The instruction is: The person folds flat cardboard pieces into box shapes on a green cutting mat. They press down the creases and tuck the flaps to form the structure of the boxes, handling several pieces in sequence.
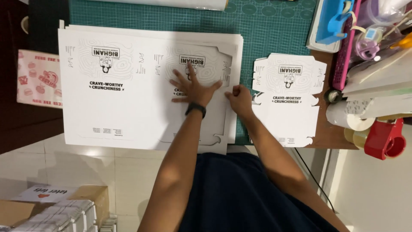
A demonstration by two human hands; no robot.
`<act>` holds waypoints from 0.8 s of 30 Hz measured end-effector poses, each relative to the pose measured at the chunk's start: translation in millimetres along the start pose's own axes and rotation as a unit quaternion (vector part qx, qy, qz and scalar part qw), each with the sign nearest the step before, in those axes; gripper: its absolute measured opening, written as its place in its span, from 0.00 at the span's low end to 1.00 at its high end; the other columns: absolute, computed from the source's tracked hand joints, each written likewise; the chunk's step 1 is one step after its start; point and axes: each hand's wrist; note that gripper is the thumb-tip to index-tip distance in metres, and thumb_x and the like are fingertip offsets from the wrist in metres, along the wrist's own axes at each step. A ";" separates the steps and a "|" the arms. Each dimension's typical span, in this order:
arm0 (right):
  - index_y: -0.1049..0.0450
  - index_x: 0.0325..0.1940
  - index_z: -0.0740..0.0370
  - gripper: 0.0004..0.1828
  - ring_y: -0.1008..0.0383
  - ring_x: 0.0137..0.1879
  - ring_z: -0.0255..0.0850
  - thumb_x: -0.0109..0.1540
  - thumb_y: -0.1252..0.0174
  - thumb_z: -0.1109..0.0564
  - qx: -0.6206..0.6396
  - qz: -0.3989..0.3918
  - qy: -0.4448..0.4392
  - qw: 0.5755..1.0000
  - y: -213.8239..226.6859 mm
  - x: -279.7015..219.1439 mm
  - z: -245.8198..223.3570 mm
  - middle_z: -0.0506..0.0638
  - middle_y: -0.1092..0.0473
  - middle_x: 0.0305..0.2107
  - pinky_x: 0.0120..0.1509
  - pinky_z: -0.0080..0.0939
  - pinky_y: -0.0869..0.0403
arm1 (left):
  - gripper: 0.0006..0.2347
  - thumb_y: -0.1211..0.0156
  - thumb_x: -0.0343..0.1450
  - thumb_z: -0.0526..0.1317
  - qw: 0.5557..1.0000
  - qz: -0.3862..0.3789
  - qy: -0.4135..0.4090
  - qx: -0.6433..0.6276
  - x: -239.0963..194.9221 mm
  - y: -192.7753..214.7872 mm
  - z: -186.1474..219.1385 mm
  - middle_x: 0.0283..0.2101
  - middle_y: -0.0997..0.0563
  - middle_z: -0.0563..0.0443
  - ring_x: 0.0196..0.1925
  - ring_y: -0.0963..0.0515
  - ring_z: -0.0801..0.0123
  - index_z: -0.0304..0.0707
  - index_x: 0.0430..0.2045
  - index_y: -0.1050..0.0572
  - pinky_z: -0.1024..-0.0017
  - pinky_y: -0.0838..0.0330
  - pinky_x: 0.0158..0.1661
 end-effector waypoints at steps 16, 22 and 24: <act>0.23 0.54 0.63 0.22 0.23 0.38 0.43 0.58 0.29 0.54 0.116 -0.008 -0.112 0.987 -8.7 -16.4 17.1 0.52 0.26 0.34 0.32 0.41 0.19 | 0.61 0.18 0.56 0.61 0.992 -0.101 -0.070 0.018 4.6 5.7 -23.2 0.75 0.86 0.36 0.73 0.89 0.28 0.70 0.76 0.68 0.13 0.86 0.55; 0.20 0.45 0.58 0.20 0.19 0.39 0.48 0.53 0.25 0.51 0.050 0.004 -0.113 0.992 -18.4 -9.5 23.2 0.50 0.23 0.30 0.33 0.49 0.19 | 0.64 0.22 0.51 0.68 0.959 -0.140 -0.149 0.195 -7.0 2.5 -34.6 0.76 0.85 0.39 0.75 0.85 0.33 0.70 0.76 0.69 0.14 0.81 0.59; 0.20 0.48 0.57 0.18 0.18 0.44 0.52 0.55 0.30 0.53 -0.008 0.022 -0.158 0.987 -14.2 -26.4 -11.4 0.52 0.21 0.33 0.44 0.53 0.19 | 0.66 0.18 0.52 0.65 0.964 -0.139 -0.131 0.183 -4.5 2.3 -31.8 0.76 0.85 0.40 0.75 0.86 0.35 0.70 0.75 0.72 0.15 0.84 0.57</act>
Point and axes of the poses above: each hand's wrist, its own x-axis towards the middle knuckle, its own y-axis out of the back of the hand, z = x × y
